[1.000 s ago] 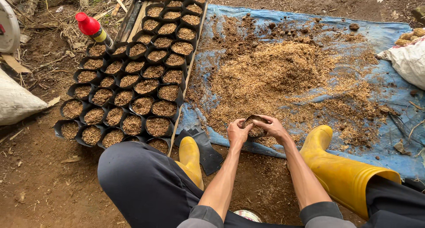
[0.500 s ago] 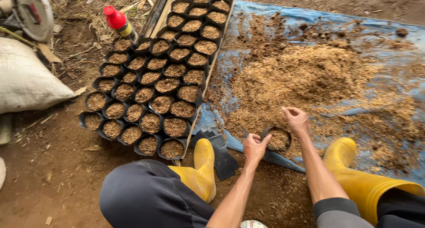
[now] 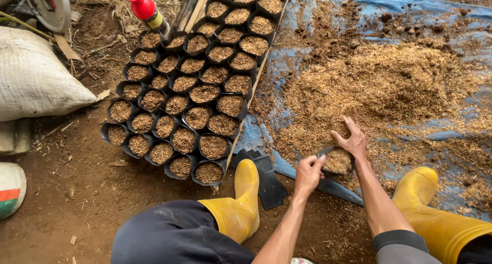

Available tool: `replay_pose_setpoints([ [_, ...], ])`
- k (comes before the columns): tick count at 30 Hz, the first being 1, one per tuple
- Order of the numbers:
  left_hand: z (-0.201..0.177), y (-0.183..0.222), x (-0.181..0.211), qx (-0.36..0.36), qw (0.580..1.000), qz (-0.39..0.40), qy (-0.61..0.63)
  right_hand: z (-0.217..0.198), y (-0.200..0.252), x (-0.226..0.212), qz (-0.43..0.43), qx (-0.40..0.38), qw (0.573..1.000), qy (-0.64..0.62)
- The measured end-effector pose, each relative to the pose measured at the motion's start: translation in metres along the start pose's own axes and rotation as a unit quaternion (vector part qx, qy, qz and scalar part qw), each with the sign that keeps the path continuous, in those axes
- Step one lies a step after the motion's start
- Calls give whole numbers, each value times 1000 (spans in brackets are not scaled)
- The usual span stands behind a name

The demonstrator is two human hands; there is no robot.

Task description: The person fills small black polybags with a soil and husk mixture by hand and then places plant cuttings into the filled bags.

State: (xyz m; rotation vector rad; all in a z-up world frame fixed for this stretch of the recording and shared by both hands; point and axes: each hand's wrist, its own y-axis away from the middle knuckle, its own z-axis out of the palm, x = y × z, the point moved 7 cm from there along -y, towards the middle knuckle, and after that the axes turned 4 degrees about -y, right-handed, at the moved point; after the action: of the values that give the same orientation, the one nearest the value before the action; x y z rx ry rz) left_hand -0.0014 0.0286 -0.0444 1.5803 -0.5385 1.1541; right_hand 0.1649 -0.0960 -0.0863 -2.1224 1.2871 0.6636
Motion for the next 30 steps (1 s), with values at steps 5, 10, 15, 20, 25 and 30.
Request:
replay_pose_setpoints([
  [5, -23, -15, -2, 32, 999, -5, 26, -7, 14, -20, 43, 40, 996, -68],
  [10, -42, -42, -43, 96, 994, 16, -51, -16, 38, -10, 105, 156, 980, -67],
  [15, -53, -28, -4, 144, 982, 92, -78, -13, 63, -36, 239, 112, 952, -154],
  [20, -38, -19, -1, 107, 989, 85, -54, 22, 80, -47, 297, 123, 891, -320],
  [25, -27, 3, 14, 104, 989, 47, -89, 3, 77, -99, 399, 193, 793, -419],
  [30, -35, 7, 59, 112, 980, 108, -127, 15, 54, -86, 368, 191, 664, -623],
])
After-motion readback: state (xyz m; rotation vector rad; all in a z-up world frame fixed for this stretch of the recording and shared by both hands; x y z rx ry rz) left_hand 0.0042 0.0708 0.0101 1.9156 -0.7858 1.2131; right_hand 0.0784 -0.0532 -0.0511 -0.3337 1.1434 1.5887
